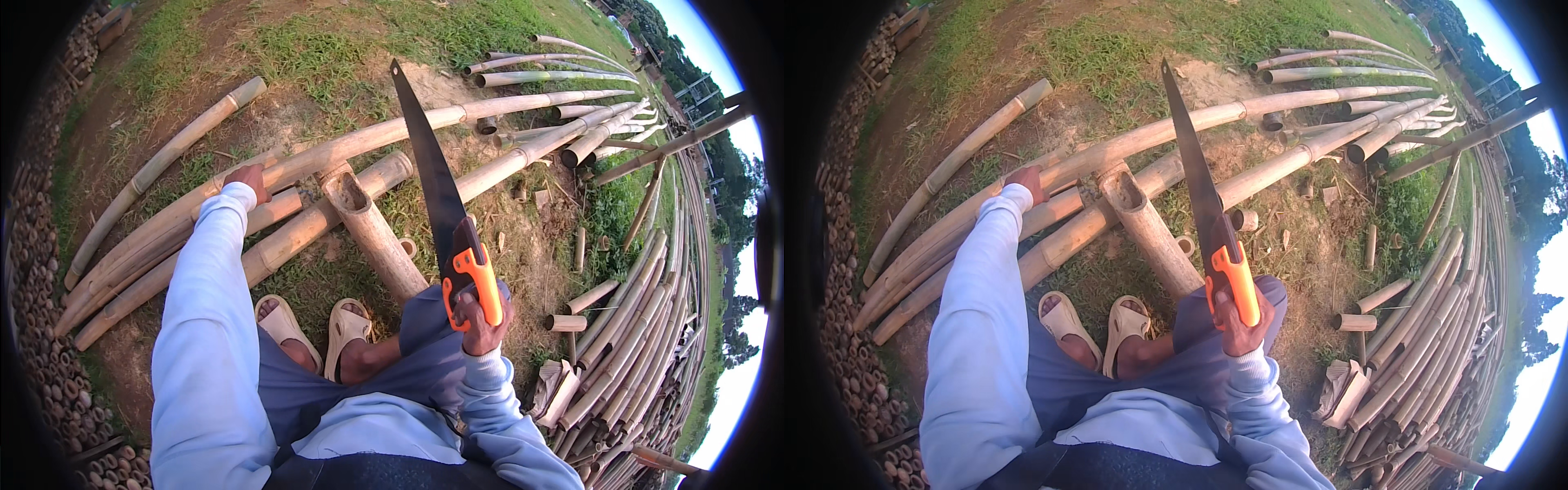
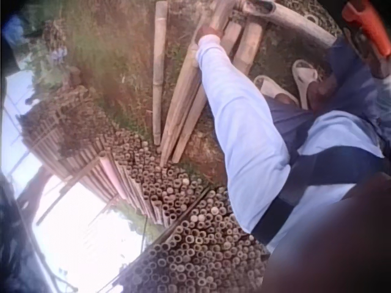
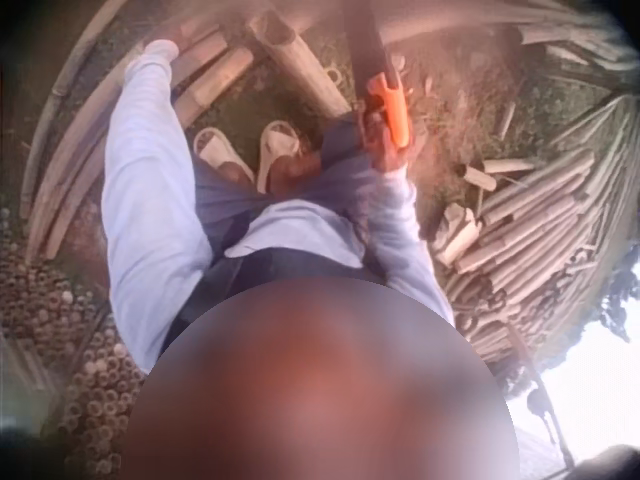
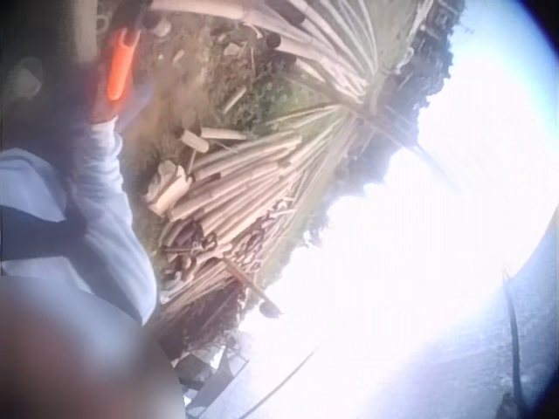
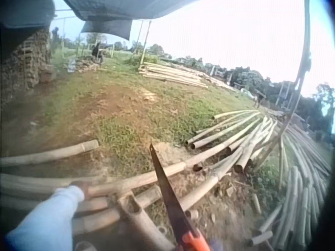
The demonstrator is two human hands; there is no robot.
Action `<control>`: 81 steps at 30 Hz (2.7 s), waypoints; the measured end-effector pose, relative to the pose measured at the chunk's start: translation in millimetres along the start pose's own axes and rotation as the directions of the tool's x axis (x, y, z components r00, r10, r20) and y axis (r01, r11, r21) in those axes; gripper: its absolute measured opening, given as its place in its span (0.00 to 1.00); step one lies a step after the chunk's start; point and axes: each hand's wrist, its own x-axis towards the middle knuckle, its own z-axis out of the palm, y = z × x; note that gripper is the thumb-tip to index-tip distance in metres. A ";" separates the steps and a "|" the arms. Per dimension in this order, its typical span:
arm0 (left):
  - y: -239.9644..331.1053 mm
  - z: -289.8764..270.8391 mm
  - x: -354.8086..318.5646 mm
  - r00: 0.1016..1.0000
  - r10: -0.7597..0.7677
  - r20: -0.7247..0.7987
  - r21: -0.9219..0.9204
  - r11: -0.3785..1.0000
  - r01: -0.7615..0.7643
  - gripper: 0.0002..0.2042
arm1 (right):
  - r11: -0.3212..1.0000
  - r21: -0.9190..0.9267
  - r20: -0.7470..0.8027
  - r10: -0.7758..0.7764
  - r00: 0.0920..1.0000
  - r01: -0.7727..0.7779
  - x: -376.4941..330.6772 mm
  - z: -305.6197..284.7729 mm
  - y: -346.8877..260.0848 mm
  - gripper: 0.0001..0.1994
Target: The person sits on the ground and uses a hand saw to cut bamboo poles into shorter sections. They position each pole, saw through it, then set the cut piece aside and repeat the process with additional poles.
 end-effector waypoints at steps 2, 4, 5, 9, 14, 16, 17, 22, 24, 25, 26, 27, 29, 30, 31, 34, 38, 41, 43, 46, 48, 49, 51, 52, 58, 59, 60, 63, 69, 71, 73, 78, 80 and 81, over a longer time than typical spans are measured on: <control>5.3 -4.8 -7.8 1.000 0.002 0.004 -0.024 1.000 -0.002 0.30 | 0.997 -0.046 0.144 0.068 0.987 -0.062 8.2 34.2 16.0 0.11; 11.1 -7.5 -11.1 1.000 0.002 0.012 -0.031 1.000 -0.001 0.31 | 0.998 -0.031 0.213 0.067 0.975 -0.062 16.8 69.5 40.6 0.14; 10.1 -7.0 -11.3 1.000 -0.010 0.019 -0.024 1.000 0.011 0.31 | 0.997 -0.038 0.245 0.081 0.966 -0.074 22.2 82.5 49.6 0.15; 5.3 -4.5 -6.9 0.999 -0.019 0.033 -0.010 1.000 0.019 0.30 | 1.000 -0.023 0.317 0.017 0.948 -0.010 34.6 119.7 80.0 0.10; 6.2 -3.2 -5.5 1.000 0.000 0.027 -0.012 1.000 0.001 0.28 | 0.995 -0.094 0.358 0.020 0.933 0.015 41.1 129.1 92.1 0.09; 6.7 -0.7 -4.5 1.000 0.001 0.016 -0.017 1.000 -0.001 0.28 | 0.994 -0.107 0.366 0.053 0.929 -0.015 44.0 126.7 93.5 0.09; 5.9 0.6 -2.2 1.000 0.003 0.010 -0.022 1.000 -0.003 0.28 | 0.995 -0.089 0.401 -0.004 0.916 0.043 47.9 124.0 101.8 0.09; -2.8 3.2 -0.6 1.000 0.008 -0.018 -0.019 1.000 -0.008 0.28 | 0.980 -0.192 0.443 0.134 0.886 -0.051 31.8 103.9 88.1 0.11; -0.8 4.3 -1.6 1.000 0.003 0.015 -0.016 1.000 -0.003 0.28 | 0.977 -0.193 0.441 0.165 0.882 -0.086 3.8 87.0 77.0 0.08; -0.4 4.9 -0.4 1.000 0.006 0.016 -0.011 1.000 -0.006 0.28 | 0.978 -0.210 0.439 0.108 0.892 -0.015 -11.7 75.6 76.2 0.09; 1.1 2.2 0.2 1.000 0.008 0.015 0.000 1.000 -0.008 0.29 | 0.974 -0.219 0.437 0.046 0.898 0.057 -18.2 70.8 76.1 0.10; 2.7 4.1 -4.6 0.999 0.017 -0.034 -0.027 0.999 -0.018 0.30 | 0.973 -0.228 0.444 0.076 0.893 0.031 -14.6 70.3 79.5 0.11; 0.0 3.7 -2.5 1.000 -0.015 0.000 -0.013 1.000 0.015 0.31 | 0.970 -0.241 0.446 0.134 0.885 -0.025 -7.0 79.6 71.8 0.12; -0.1 4.0 -1.7 0.999 -0.028 0.016 -0.004 1.000 0.028 0.32 | 0.994 -0.098 0.411 0.078 0.909 -0.041 8.9 102.4 77.0 0.09; 0.0 9.6 -4.2 0.999 -0.034 0.013 -0.014 0.999 0.035 0.32 | 0.980 -0.165 0.431 0.174 0.885 -0.112 32.9 119.3 80.0 0.07; 8.2 4.3 3.6 1.000 -0.018 -0.017 -0.024 1.000 0.017 0.33 | 0.984 -0.115 0.408 -0.079 0.910 0.137 90.6 166.7 95.1 0.11; 6.5 4.5 0.7 1.000 -0.012 -0.025 -0.014 1.000 0.012 0.33 | 0.978 -0.205 0.439 0.065 0.896 0.030 63.7 137.5 98.6 0.08; -1.5 4.0 -6.2 0.999 -0.035 0.010 0.006 0.999 0.035 0.33 | 0.968 -0.246 0.442 0.148 0.885 -0.039 -14.0 71.0 83.1 0.06; 2.3 -0.4 -5.5 0.999 -0.043 0.024 0.010 0.999 0.043 0.33 | 0.964 -0.261 0.421 0.069 0.904 0.048 -49.9 46.1 71.1 0.06; 0.0 1.3 -7.0 0.998 -0.061 0.020 -0.001 0.998 0.061 0.33 | 0.977 -0.212 0.438 0.104 0.893 -0.010 -6.5 77.3 84.5 0.06; 10.5 0.3 -6.3 0.999 -0.037 0.003 -0.004 0.999 0.037 0.32 | 0.981 -0.166 0.450 -0.017 0.893 0.102 67.7 133.2 106.2 0.10; 19.2 -0.4 -2.9 1.000 -0.019 -0.006 -0.011 1.000 0.019 0.32 | 0.990 -0.088 0.421 -0.067 0.904 0.114 98.5 156.9 107.0 0.10; 17.6 -0.1 -2.4 1.000 -0.023 -0.011 -0.017 1.000 0.023 0.32 | 0.964 -0.194 0.478 -0.071 0.875 0.184 126.5 180.0 104.8 0.09; 10.8 3.5 -3.1 1.000 -0.029 -0.010 -0.024 0.999 0.028 0.31 | 0.974 -0.173 0.476 -0.050 0.878 0.149 125.6 182.7 105.5 0.09; 4.9 13.3 -21.4 0.992 0.028 -0.122 -0.082 0.996 -0.039 0.42 | 0.996 -0.072 0.448 -0.018 0.894 0.056 121.6 181.0 113.9 0.09; 4.6 19.6 -30.9 0.976 0.070 -0.205 0.005 0.998 -0.070 0.45 | 0.996 -0.086 0.479 0.012 0.878 0.033 122.5 178.7 109.7 0.09; 0.9 23.2 -39.5 0.971 0.111 -0.209 0.046 0.994 -0.104 0.44 | 0.997 -0.082 0.490 0.048 0.870 -0.009 124.0 177.4 109.3 0.09; 9.7 26.9 -73.1 0.941 0.235 -0.245 0.081 0.972 -0.222 0.37 | 0.993 -0.066 0.489 0.121 0.864 -0.101 128.0 172.1 118.6 0.10; -15.0 36.8 -67.1 0.929 0.171 -0.329 0.069 0.985 -0.157 0.33 | 0.998 -0.051 0.495 0.001 0.869 0.028 122.4 182.9 108.5 0.14; 1.6 22.9 -51.1 0.923 0.204 -0.327 0.064 0.979 -0.194 0.33 | 0.996 -0.024 0.486 -0.059 0.872 0.081 122.4 178.5 108.4 0.19; 17.6 18.9 -34.3 0.907 0.226 -0.355 0.036 0.973 -0.228 0.33 | 0.997 -0.034 0.472 -0.046 0.881 0.070 119.5 179.5 107.7 0.19; 50.4 31.3 15.7 0.929 0.161 -0.335 -0.011 0.985 -0.174 0.33 | 0.993 -0.096 0.449 -0.016 0.893 0.066 113.0 178.7 108.8 0.17; 59.3 23.3 20.7 0.998 0.027 -0.056 -0.073 0.997 -0.031 0.30 | 0.986 -0.093 0.442 -0.084 0.893 0.138 111.0 182.6 109.1 0.14; 57.4 30.3 24.0 0.988 0.044 -0.145 -0.062 0.997 -0.054 0.26 | 0.984 -0.102 0.441 -0.085 0.894 0.144 112.1 184.5 105.5 0.13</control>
